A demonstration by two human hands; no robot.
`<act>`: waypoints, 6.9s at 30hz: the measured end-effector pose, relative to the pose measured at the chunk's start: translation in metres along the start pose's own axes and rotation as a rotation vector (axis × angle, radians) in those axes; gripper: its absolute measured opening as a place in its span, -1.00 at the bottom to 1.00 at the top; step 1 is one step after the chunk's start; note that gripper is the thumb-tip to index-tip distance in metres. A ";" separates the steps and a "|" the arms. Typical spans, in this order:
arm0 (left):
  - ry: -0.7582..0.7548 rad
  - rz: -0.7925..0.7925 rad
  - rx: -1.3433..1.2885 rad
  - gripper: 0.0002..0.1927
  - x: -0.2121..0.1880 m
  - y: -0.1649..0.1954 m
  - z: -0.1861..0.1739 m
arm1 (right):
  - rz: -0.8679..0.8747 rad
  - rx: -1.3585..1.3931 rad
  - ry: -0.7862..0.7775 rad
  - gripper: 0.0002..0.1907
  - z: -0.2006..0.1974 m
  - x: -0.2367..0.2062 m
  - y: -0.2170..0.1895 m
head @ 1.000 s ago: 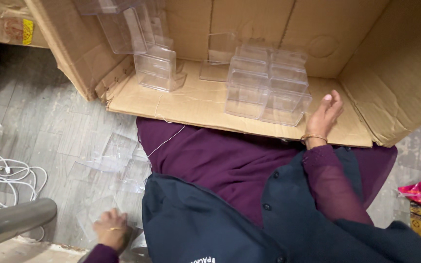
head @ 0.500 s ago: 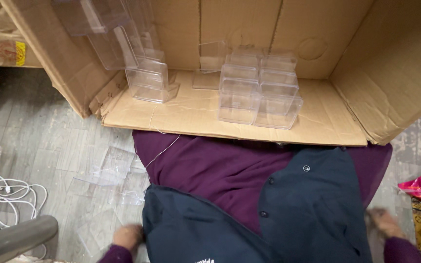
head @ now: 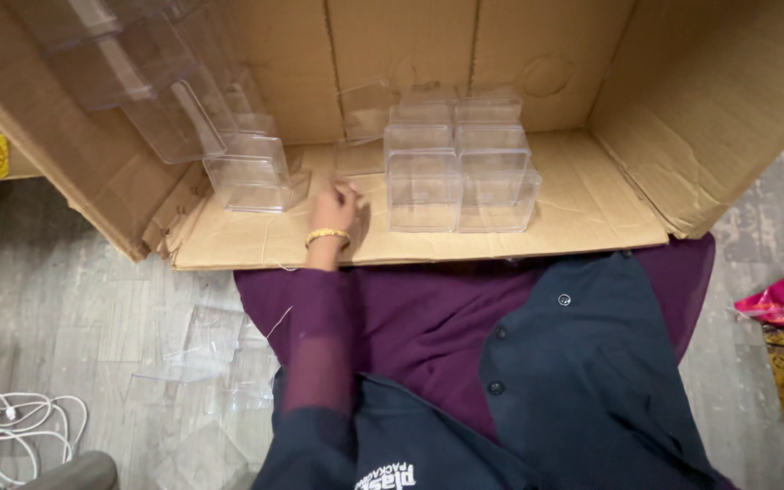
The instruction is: The person sits on the floor in front of an open cardboard box, takes clear plastic boxes out of plastic bags one at a time, and stacks the boxes inside the carton. They continue unwrapping and stacking the boxes throughout the episode.
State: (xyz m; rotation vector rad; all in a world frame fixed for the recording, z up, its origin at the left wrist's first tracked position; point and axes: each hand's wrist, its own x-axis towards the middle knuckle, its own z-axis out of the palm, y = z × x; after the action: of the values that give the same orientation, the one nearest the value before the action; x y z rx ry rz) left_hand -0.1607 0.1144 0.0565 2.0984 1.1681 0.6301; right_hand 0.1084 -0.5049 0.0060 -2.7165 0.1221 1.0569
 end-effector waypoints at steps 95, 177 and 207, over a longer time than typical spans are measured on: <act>-0.231 0.216 0.062 -0.04 -0.179 0.127 -0.119 | -0.691 0.884 -1.074 -0.47 0.093 -0.247 -0.322; -0.905 0.211 -0.282 -0.60 -0.097 0.081 -0.139 | -1.047 0.852 -0.967 -0.60 -0.025 -0.180 -0.421; -0.566 -0.051 -0.545 -0.67 -0.069 0.055 -0.145 | -0.955 0.310 -1.099 -0.81 0.065 -0.207 -0.445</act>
State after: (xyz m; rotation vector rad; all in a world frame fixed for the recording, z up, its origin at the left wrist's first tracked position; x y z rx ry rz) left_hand -0.2612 0.0767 0.1885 1.6144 0.6342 0.2537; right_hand -0.0166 -0.0578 0.1779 -1.2783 -0.9580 1.7105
